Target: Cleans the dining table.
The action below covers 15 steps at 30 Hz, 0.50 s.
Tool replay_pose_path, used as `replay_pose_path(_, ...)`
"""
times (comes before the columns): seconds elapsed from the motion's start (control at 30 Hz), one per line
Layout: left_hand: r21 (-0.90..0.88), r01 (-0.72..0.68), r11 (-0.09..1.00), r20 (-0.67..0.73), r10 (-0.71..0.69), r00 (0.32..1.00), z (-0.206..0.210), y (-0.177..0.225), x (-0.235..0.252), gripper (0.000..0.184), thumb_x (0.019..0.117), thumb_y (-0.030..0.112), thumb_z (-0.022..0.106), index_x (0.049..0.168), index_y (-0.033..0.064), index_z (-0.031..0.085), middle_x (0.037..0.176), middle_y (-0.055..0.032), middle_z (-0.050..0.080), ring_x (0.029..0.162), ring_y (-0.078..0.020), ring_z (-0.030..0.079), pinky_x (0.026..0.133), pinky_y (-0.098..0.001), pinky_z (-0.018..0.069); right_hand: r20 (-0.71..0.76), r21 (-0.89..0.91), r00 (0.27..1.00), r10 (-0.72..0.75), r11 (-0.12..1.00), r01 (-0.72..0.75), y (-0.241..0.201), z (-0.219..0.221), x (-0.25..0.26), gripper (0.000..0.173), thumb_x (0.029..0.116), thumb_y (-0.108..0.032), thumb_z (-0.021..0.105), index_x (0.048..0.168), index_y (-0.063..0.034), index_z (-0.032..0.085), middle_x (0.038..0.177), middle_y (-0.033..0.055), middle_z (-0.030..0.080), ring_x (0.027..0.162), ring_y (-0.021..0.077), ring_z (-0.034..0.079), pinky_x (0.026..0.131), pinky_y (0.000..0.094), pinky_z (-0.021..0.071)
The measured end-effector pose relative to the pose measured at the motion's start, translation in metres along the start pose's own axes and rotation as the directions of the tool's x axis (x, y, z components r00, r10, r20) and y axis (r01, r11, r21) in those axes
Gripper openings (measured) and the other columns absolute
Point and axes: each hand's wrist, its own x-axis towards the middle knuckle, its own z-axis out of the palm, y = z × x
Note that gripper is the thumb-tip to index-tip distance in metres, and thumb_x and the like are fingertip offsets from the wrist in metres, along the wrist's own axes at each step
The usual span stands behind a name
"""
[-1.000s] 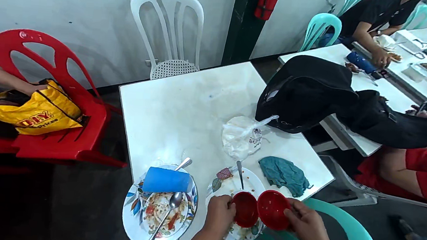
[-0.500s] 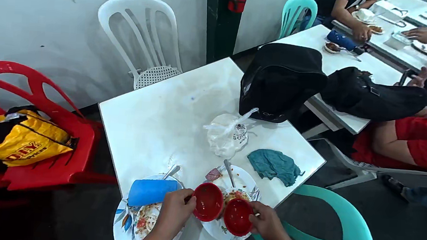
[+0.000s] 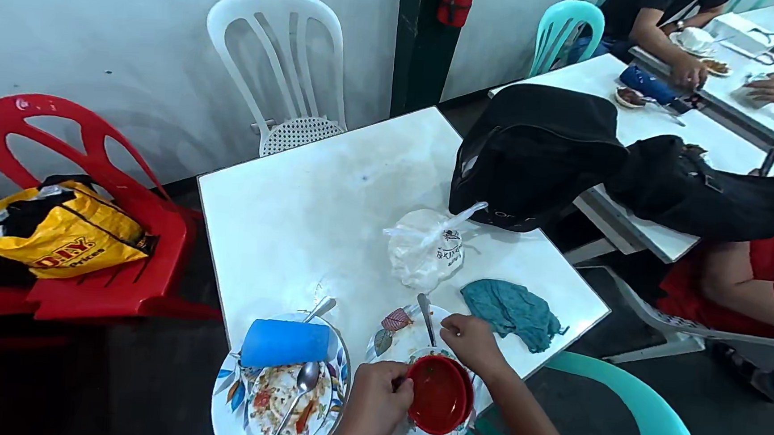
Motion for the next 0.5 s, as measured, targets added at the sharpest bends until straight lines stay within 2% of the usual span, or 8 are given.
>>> replay_pose_path(0.07,0.005,0.002,1.0,-0.006,-0.002,1.0,0.0,0.0,0.001,0.019,0.0942,0.018,0.062,0.096,0.008,0.078,0.084,-0.003,0.075,0.073,-0.0109,0.071,0.073,-0.0334,0.0611,0.042,0.071,0.999,-0.015,0.997,0.012,0.001,0.007,0.006,0.03,0.1009,-0.023,0.06,0.12,-0.0031,0.071,0.108,0.0142,0.073,0.09,0.0238,0.072,0.087,0.0445,0.0588)
replay_pose_path(0.1,0.0,0.006,1.0,0.0,-0.006,1.0,0.0,0.002,0.001,0.019,0.0943,0.018,0.062,0.096,0.0078,0.078,0.085,-0.003,0.075,0.074,-0.0108,0.071,0.074,-0.0333,0.0613,0.053,0.089,0.998,-0.02,0.996,0.015,0.001,0.01,0.008,0.03,0.1009,-0.024,0.06,0.118,-0.0035,0.071,0.105,0.0135,0.073,0.088,0.0229,0.072,0.086,0.0445,0.0584)
replay_pose_path(0.2,-0.021,0.027,0.999,0.028,-0.026,0.999,0.003,0.009,0.006,0.019,0.095,0.018,0.063,0.099,0.0071,0.078,0.087,-0.004,0.075,0.077,-0.0115,0.072,0.077,-0.034,0.0607,0.04,0.063,0.998,-0.041,0.997,0.039,-0.002,0.012,0.016,0.033,0.0962,-0.033,0.067,0.114,-0.0062,0.074,0.104,0.0118,0.074,0.096,0.0247,0.07,0.091,0.0498,0.0549)
replay_pose_path(0.3,-0.038,0.045,0.998,0.032,-0.043,0.999,0.013,0.009,0.01,0.019,0.0946,0.017,0.062,0.099,0.0065,0.077,0.087,-0.005,0.075,0.077,-0.0123,0.072,0.077,-0.0346,0.0607,0.061,0.04,0.991,-0.116,0.993,0.114,-0.005,0.014,0.033,0.03,0.092,-0.03,0.07,0.108,-0.0053,0.075,0.097,0.0115,0.073,0.091,0.0249,0.069,0.087,0.0496,0.0543)
replay_pose_path(0.4,0.029,0.058,0.998,0.037,-0.059,0.998,0.021,0.008,0.012,0.021,0.0939,0.019,0.063,0.101,0.0052,0.077,0.088,-0.0077,0.075,0.08,-0.0168,0.072,0.079,-0.0391,0.0588,0.102,0.03,0.971,-0.217,0.976,0.215,-0.018,0.008,0.04,0.027,0.0965,-0.027,0.065,0.102,-0.0017,0.074,0.089,0.0122,0.071,0.08,0.0229,0.067,0.079,0.0452,0.055)
replay_pose_path(0.5,0.072,0.075,0.995,0.022,-0.077,0.997,0.025,0.003,0.008,0.023,0.0936,0.021,0.064,0.102,0.0036,0.076,0.089,-0.0089,0.075,0.082,-0.0188,0.072,0.082,-0.0409,0.0584,0.046,0.114,0.96,-0.275,0.957,0.269,-0.04,-0.006,0.032,0.025,0.0994,-0.025,0.063,0.101,-0.0026,0.073,0.086,0.0081,0.07,0.074,0.0161,0.065,0.074,0.0379,0.0555)
